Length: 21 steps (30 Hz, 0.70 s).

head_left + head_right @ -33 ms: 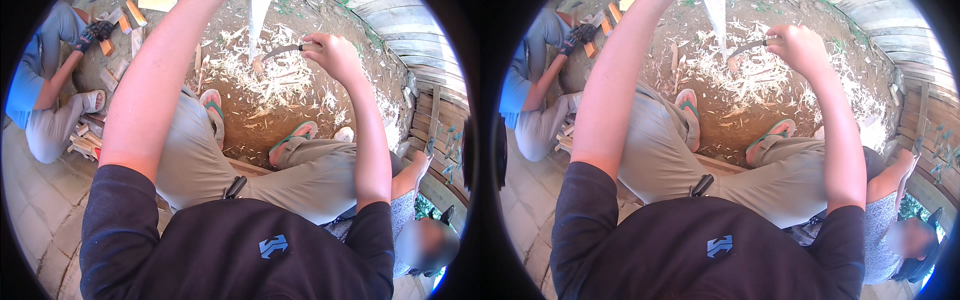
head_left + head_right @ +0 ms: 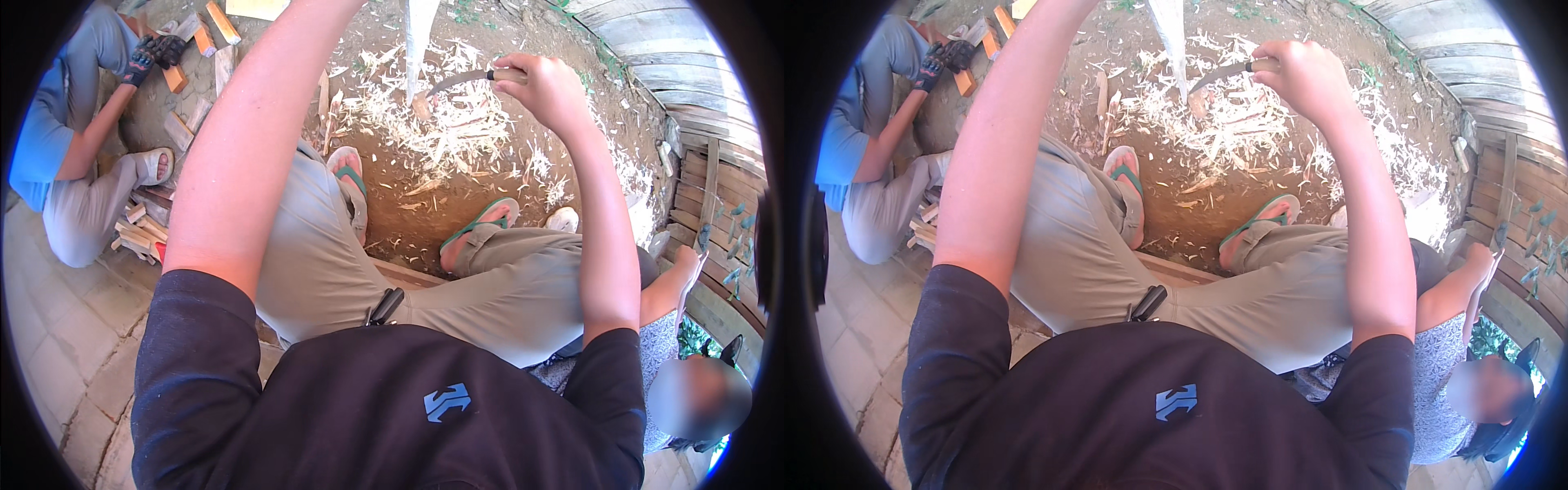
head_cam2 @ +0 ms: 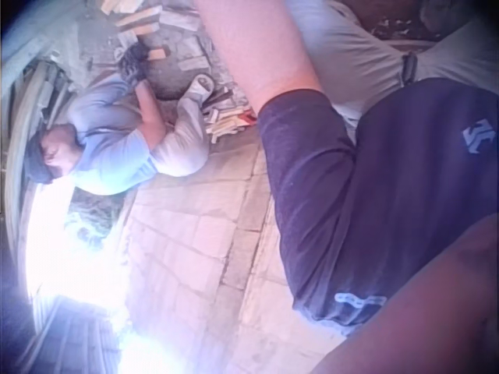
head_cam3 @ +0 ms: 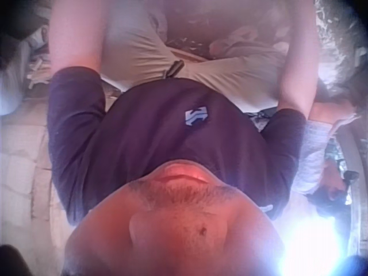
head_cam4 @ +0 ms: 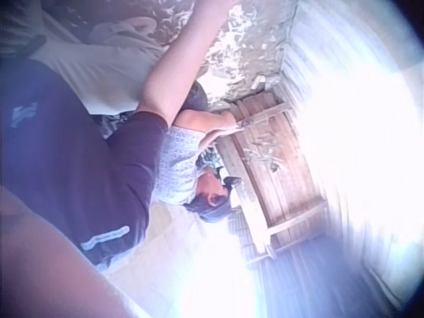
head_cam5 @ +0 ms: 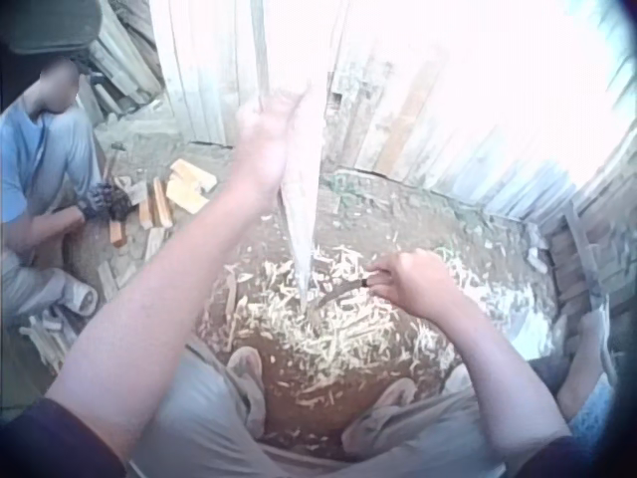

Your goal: The person sits on the ground and uses a knife to shave thin strips from a long piece of wood, creating a pointed tip. They repeatedly scrape the wood's surface, generating a pile of wood shavings. Another person is visible in the background working with a power tool.

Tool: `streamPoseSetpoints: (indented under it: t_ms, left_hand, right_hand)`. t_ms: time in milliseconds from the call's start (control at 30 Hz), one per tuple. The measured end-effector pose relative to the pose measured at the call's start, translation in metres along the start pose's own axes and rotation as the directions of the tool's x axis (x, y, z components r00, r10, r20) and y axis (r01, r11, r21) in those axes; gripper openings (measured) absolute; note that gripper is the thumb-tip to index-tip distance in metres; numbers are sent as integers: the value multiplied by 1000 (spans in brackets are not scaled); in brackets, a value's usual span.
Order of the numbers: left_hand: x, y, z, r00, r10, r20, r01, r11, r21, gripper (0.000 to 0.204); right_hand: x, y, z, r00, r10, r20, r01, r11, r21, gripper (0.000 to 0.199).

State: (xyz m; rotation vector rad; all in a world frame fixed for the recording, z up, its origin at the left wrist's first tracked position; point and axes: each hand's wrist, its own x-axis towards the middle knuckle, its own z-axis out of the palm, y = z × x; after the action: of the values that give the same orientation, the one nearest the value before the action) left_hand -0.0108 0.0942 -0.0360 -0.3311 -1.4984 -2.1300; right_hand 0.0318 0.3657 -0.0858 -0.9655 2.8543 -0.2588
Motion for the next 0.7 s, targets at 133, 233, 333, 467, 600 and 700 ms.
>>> streamPoseSetpoints:
  t_ms: [133,233,333,467,600,700]
  left_hand:
    - [3,5,-2,983,112,-148,-89,984,152,35]
    - [1,6,-2,976,108,-190,-70,978,195,31]
    - [7,0,-6,939,270,-213,-222,949,222,28]
    - [10,-1,-17,955,191,-227,-130,956,262,29]
    - [13,-5,-23,943,236,-234,-163,942,293,29]
    - [14,-6,-23,942,255,-220,-191,942,274,28]
  right_hand:
    - [9,10,15,993,118,-16,-114,984,136,32]
    - [13,22,33,972,234,-12,-224,943,247,34]
    - [19,34,49,958,284,38,-272,858,435,38]
    - [20,41,59,949,296,109,-309,801,512,41]
    - [19,30,68,943,315,108,-319,761,565,40]
    - [20,29,74,942,315,112,-316,731,605,41]
